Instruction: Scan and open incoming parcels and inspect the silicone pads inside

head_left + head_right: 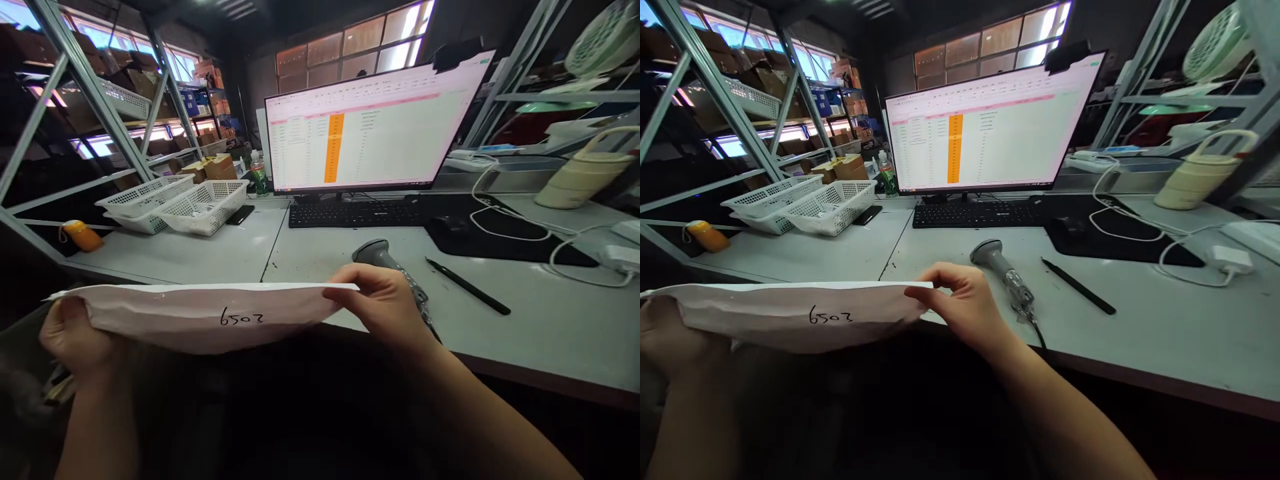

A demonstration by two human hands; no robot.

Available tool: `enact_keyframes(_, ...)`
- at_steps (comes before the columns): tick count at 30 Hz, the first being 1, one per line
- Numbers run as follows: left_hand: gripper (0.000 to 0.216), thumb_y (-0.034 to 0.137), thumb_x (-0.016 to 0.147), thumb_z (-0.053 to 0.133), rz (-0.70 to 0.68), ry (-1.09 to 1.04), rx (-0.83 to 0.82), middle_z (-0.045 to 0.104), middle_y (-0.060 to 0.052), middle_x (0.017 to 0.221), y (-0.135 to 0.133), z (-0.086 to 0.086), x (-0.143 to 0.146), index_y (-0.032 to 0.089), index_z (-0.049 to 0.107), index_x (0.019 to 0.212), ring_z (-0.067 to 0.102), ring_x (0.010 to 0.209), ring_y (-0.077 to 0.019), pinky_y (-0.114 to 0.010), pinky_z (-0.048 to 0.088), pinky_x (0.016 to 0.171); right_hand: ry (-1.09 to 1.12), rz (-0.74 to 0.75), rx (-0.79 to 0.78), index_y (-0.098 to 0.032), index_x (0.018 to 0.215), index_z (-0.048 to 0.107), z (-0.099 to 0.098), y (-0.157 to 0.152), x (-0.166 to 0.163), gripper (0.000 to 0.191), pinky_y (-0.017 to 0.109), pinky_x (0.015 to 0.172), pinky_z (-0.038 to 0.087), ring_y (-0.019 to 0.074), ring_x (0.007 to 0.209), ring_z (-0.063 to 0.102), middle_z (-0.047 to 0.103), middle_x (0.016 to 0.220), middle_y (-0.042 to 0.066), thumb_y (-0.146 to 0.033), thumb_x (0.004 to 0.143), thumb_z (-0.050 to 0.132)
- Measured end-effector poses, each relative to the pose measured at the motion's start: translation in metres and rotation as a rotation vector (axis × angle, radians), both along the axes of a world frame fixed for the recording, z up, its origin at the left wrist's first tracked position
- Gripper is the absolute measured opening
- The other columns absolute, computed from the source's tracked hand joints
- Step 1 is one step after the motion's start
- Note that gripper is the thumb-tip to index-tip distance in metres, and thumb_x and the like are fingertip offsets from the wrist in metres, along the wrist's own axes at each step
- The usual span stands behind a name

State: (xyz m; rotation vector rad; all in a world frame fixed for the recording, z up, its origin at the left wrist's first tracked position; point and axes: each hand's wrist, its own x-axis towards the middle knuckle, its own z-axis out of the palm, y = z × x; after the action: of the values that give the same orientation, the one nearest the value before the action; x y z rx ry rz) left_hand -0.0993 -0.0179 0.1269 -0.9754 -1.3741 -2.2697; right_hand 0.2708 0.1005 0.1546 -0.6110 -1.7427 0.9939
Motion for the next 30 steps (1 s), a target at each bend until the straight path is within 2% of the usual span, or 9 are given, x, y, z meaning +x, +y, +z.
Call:
enact_keyframes(3,0.035,0.028,0.075,0.068,-0.050,-0.122,-0.002,0.031,0.005,0.055,0.004,-0.007,0.003,0.019,0.040,0.053,0.028,0.051,-0.0102,-0.025,0.028,0.046,0.026,-0.006,-0.076,-0.019,0.064,0.067,0.001,-0.011,0.005,0.030,0.021,0.048,0.041,0.0111,0.052,0.054,0.063,0.059,-0.001,-0.044,0.079,0.077)
enact_keyframes(8,0.033,0.045,0.064,0.083,-0.386,-0.328,-0.243,0.056,0.003,0.062,0.008,-0.035,0.007,0.020,0.063,0.069,0.047,0.052,-0.0097,-0.022,0.039,0.049,-0.282,-0.140,0.027,-0.021,0.066,0.066,-0.029,-0.002,0.039,0.037,0.023,0.047,0.043,0.0131,0.052,0.056,0.061,0.058,0.000,-0.052,0.086,0.066)
enact_keyframes(10,0.038,0.049,0.062,0.084,-0.440,-0.334,-0.343,0.062,0.002,0.065,0.010,-0.046,0.012,0.018,0.068,0.074,0.052,0.055,-0.0110,-0.022,0.042,0.052,-0.465,-0.187,0.121,-0.024,0.082,0.072,-0.045,0.006,0.052,0.032,0.026,0.050,0.048,0.0170,0.057,0.063,0.070,0.071,0.002,-0.055,0.086,0.064)
enact_keyframes(14,0.032,0.047,0.076,0.077,-0.539,-0.084,-0.657,0.071,-0.005,0.080,0.015,-0.057,0.039,0.016,0.075,0.085,0.063,0.071,-0.0171,-0.025,0.048,0.064,-0.538,-0.210,0.212,-0.026,0.118,0.067,-0.058,0.001,0.048,0.039,0.027,0.048,0.052,0.0237,0.081,0.072,0.075,0.102,0.007,-0.054,0.091,0.057)
enact_keyframes(17,0.026,0.042,0.087,0.067,-0.579,0.159,-0.749,0.070,-0.003,0.077,0.018,-0.052,0.070,0.018,0.074,0.083,0.062,0.071,-0.0164,-0.025,0.046,0.064,-0.518,-0.100,0.359,-0.024,0.120,0.065,-0.051,-0.017,0.017,0.032,0.031,0.069,0.058,0.0233,0.098,0.070,0.073,0.111,0.008,-0.043,0.096,0.055)
enact_keyframes(20,0.027,0.035,0.093,0.060,-0.611,0.412,-0.769,0.060,0.000,0.065,0.021,-0.039,0.098,0.017,0.067,0.073,0.054,0.060,-0.0124,-0.023,0.040,0.058,-0.505,0.016,0.487,-0.018,0.125,0.062,-0.043,-0.028,-0.021,0.035,0.037,0.088,0.055,0.0231,0.105,0.067,0.072,0.114,0.010,-0.038,0.097,0.057)
enact_keyframes(24,0.021,0.024,0.096,0.056,-0.707,0.749,-0.741,0.057,0.000,0.067,0.021,-0.029,0.121,0.018,0.064,0.077,0.053,0.061,-0.0112,-0.022,0.039,0.059,-0.401,0.055,0.521,-0.018,0.105,0.070,-0.040,-0.028,-0.050,0.022,0.032,0.082,0.053,0.0190,0.092,0.067,0.074,0.101,0.006,-0.034,0.098,0.057)
enact_keyframes(26,0.018,0.021,0.097,0.054,-0.757,0.806,-0.700,0.056,0.001,0.066,0.021,-0.031,0.126,0.019,0.064,0.081,0.052,0.059,-0.0108,-0.022,0.038,0.056,-0.375,0.081,0.512,-0.020,0.091,0.072,-0.043,-0.027,-0.053,0.020,0.028,0.079,0.052,0.0161,0.085,0.067,0.074,0.092,0.003,-0.030,0.098,0.057)
enact_keyframes(30,0.017,0.019,0.096,0.054,-0.784,0.773,-0.630,0.053,0.001,0.064,0.025,-0.038,0.127,0.020,0.064,0.082,0.051,0.056,-0.0112,-0.022,0.038,0.053,-0.386,0.120,0.425,-0.020,0.095,0.072,-0.052,-0.026,-0.050,0.018,0.026,0.080,0.051,0.0149,0.087,0.068,0.075,0.094,0.002,-0.036,0.094,0.063)
